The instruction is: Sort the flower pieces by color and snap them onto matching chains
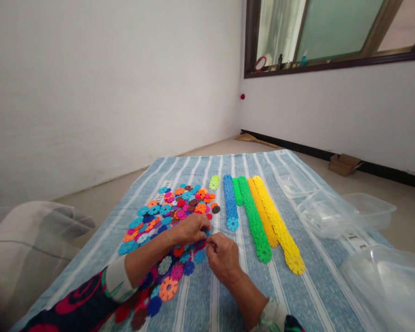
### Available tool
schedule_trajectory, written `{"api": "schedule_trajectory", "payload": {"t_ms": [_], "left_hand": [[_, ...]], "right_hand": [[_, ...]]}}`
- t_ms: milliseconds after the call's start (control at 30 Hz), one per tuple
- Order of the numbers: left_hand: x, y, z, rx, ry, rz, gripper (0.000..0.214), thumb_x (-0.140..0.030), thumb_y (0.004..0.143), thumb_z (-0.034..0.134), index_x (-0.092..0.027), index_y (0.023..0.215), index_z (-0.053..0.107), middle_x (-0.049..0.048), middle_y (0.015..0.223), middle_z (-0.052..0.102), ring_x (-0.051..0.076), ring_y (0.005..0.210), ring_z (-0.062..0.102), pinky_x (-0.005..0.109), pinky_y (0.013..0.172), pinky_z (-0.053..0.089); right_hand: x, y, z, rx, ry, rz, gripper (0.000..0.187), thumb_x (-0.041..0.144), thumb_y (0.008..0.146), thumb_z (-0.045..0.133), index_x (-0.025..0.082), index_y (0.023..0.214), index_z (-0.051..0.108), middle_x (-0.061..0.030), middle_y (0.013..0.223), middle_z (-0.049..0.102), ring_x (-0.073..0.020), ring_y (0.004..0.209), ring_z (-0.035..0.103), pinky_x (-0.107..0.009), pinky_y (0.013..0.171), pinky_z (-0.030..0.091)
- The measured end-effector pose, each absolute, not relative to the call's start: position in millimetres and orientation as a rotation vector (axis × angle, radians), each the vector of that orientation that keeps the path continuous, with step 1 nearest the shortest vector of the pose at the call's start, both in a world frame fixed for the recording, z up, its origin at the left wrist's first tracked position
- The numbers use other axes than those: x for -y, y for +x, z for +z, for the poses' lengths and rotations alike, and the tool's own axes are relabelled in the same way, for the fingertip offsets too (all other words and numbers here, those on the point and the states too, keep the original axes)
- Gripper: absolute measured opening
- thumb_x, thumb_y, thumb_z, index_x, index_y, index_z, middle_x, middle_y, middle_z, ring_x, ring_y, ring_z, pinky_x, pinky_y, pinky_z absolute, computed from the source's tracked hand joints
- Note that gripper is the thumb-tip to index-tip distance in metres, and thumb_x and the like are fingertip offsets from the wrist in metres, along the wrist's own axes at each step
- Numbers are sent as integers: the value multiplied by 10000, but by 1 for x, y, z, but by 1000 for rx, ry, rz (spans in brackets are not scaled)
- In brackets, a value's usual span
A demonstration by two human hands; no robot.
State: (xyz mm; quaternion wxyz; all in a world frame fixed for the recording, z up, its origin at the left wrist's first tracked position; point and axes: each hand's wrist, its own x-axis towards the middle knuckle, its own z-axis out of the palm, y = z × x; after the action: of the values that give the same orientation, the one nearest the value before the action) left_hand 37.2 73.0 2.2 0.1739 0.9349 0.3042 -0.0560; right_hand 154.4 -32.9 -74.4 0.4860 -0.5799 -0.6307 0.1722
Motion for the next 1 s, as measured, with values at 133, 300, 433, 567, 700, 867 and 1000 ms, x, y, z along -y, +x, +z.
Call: {"api": "schedule_trajectory", "payload": {"t_ms": [133, 300, 433, 567, 700, 867, 1000], "left_hand": [[-77, 39, 4, -863, 2669, -82, 153, -92, 638, 529, -162, 680, 659, 15, 702, 641, 151, 724, 560, 227, 667, 387], [-82, 42, -4, -843, 2725, -63, 129, -123, 705, 513, -166, 684, 632, 30, 761, 649, 163, 786, 571, 236, 703, 400], [-79, 42, -14, -908, 2809, -101, 137, -177, 784, 487, -166, 774, 623, 66, 850, 648, 188, 821, 572, 269, 745, 421], [-75, 42, -13, -917, 2830, -106, 203, -151, 792, 467, -176, 917, 624, 83, 918, 646, 202, 847, 582, 286, 762, 433], [-76, 43, -7, -864, 2815, -129, 206, -118, 762, 474, -172, 863, 645, 75, 873, 653, 204, 843, 588, 281, 751, 430], [-86, 46, -10, -776, 2549, 1, 223, -101, 714, 496, -163, 848, 664, 15, 802, 659, 149, 777, 583, 214, 705, 421], [-88, 53, -16, -795, 2469, -12, 214, -119, 712, 498, -151, 844, 664, 3, 738, 643, 140, 713, 573, 205, 658, 425]], "right_hand": [[33, 154, -74, 1530, -1424, 411, 218, 116, 741, 474, 196, 720, 676, -12, 669, 647, -137, 615, 577, -237, 602, 380], [32, 153, -75, 1558, -1419, 399, 212, 113, 746, 482, 201, 707, 670, -12, 675, 649, -140, 632, 583, -237, 602, 380], [32, 153, -76, 1565, -1420, 408, 210, 116, 755, 485, 203, 711, 671, -14, 682, 652, -143, 645, 588, -239, 607, 383], [33, 153, -75, 1574, -1424, 418, 207, 113, 753, 486, 198, 713, 670, -17, 683, 647, -144, 650, 593, -241, 612, 380], [33, 153, -74, 1588, -1433, 421, 198, 119, 753, 489, 196, 709, 666, -17, 680, 639, -142, 646, 588, -238, 607, 374], [33, 153, -75, 1601, -1446, 401, 197, 118, 751, 483, 197, 704, 658, -15, 672, 629, -143, 633, 576, -244, 601, 364], [32, 153, -75, 1604, -1424, 416, 194, 122, 756, 486, 195, 699, 656, -18, 687, 635, -147, 657, 585, -247, 617, 369]]}}
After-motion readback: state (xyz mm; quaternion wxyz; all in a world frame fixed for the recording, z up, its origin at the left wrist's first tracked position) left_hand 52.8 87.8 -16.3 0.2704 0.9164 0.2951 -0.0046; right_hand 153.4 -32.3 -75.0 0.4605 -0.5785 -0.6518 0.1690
